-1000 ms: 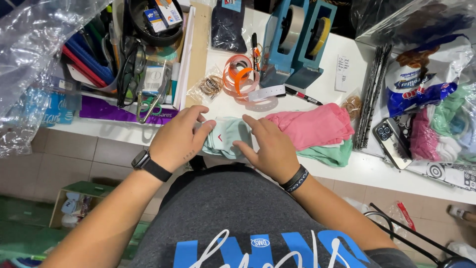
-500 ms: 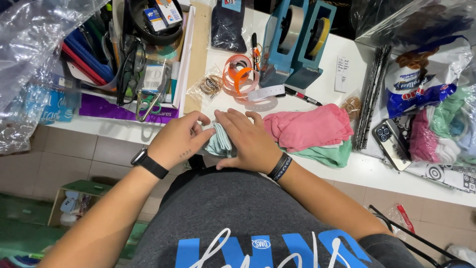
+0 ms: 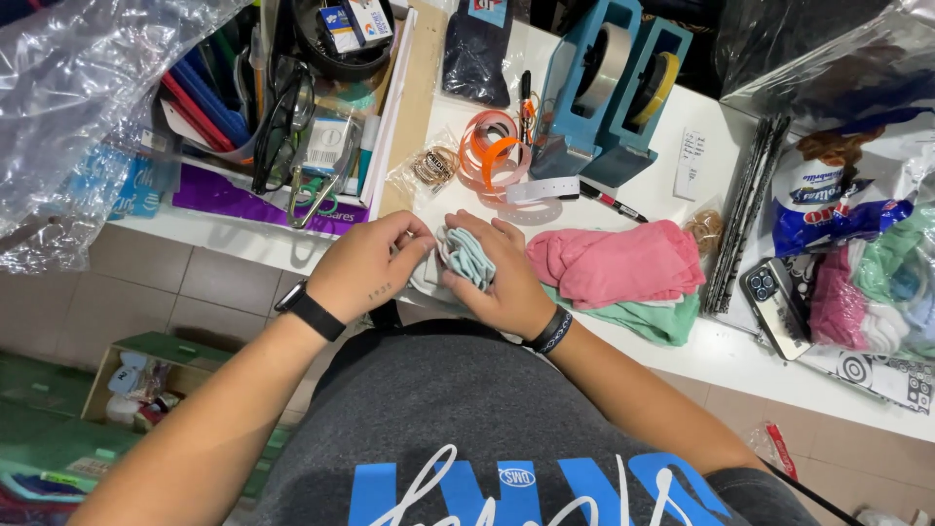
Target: Unpacking socks from a plastic bag and organizing them by folding and stacking on a counter.
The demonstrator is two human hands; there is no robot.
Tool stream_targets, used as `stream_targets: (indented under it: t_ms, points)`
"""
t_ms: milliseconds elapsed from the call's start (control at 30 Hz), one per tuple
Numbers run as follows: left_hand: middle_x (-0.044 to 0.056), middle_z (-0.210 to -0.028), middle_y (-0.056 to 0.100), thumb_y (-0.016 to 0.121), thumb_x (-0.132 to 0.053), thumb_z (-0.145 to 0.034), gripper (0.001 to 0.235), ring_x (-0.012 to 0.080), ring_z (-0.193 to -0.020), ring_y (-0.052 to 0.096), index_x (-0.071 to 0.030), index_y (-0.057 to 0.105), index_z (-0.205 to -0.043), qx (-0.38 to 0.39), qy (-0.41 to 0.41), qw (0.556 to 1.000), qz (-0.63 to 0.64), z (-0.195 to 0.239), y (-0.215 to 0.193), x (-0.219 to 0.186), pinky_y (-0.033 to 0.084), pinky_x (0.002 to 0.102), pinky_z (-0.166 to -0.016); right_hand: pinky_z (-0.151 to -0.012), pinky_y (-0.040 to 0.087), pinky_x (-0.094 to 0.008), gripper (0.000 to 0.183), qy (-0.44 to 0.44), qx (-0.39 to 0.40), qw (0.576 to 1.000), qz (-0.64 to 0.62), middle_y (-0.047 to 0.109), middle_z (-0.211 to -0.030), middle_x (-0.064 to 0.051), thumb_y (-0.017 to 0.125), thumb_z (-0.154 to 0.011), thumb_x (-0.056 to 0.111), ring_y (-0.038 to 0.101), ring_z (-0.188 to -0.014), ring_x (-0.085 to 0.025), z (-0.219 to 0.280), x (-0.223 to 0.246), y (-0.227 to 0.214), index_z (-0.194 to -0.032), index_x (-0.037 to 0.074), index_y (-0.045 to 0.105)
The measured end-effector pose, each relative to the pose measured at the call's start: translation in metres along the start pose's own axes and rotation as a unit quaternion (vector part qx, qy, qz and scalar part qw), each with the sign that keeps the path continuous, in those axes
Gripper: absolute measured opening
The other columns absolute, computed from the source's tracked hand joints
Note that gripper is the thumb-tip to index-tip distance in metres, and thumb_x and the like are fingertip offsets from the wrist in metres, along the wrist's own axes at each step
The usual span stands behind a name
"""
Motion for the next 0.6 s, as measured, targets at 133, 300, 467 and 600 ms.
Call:
stream_targets:
  t_ms: [133, 300, 467, 600]
  points:
    - [0.007, -0.074, 0.069, 0.057, -0.029, -0.098, 0.028, 0.0249, -0.071, 0.070, -0.008, 0.072, -0.108, 0.003, -0.018, 1.000, -0.010, 0.001, -0.003, -0.005, 0.054, 0.038, -0.066, -0.118, 0.020, -0.048, 0.054, 0.007, -0.016, 0.999, -0.047, 0.061, -0.142, -0.008, 0.068, -0.097, 0.034, 0.049, -0.142, -0.027, 0.005, -0.010, -0.003, -0.144, 0.011, 0.053]
    - [0.005, -0.067, 0.067, 0.057, -0.030, -0.097, 0.028, 0.0245, -0.067, 0.069, -0.008, 0.072, -0.105, 0.002, -0.026, 0.999, -0.038, -0.002, -0.001, -0.014, 0.053, 0.036, -0.064, -0.119, 0.020, -0.043, 0.047, 0.039, -0.045, 0.994, -0.097, 0.063, -0.141, -0.004, 0.061, -0.101, 0.038, 0.050, -0.140, -0.023, 0.007, -0.013, -0.003, -0.141, 0.015, 0.057]
    - [0.009, -0.073, 0.072, 0.061, -0.041, -0.094, 0.041, 0.0284, -0.077, 0.073, -0.004, 0.071, -0.110, 0.029, -0.056, 0.996, -0.061, -0.006, -0.002, -0.027, 0.055, 0.040, -0.070, -0.119, 0.020, -0.045, 0.045, 0.024, -0.080, 0.994, -0.072, 0.068, -0.131, -0.008, 0.063, -0.101, 0.032, 0.055, -0.132, -0.027, 0.010, -0.014, -0.002, -0.139, 0.010, 0.056]
    - [0.008, -0.072, 0.072, 0.064, -0.041, -0.091, 0.043, 0.0296, -0.076, 0.073, -0.004, 0.070, -0.113, 0.039, -0.037, 0.995, -0.085, -0.013, 0.010, -0.020, 0.055, 0.041, -0.071, -0.119, 0.020, -0.042, 0.045, -0.001, -0.088, 0.995, -0.056, 0.070, -0.126, -0.008, 0.065, -0.099, 0.030, 0.058, -0.131, -0.025, 0.009, -0.013, -0.005, -0.138, 0.009, 0.057]
Point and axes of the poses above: each hand's wrist, its own z-axis away from the middle knuckle, its own y-axis out of the palm, x = y × z, the point moved 2 cm from there along -z, towards the middle knuckle
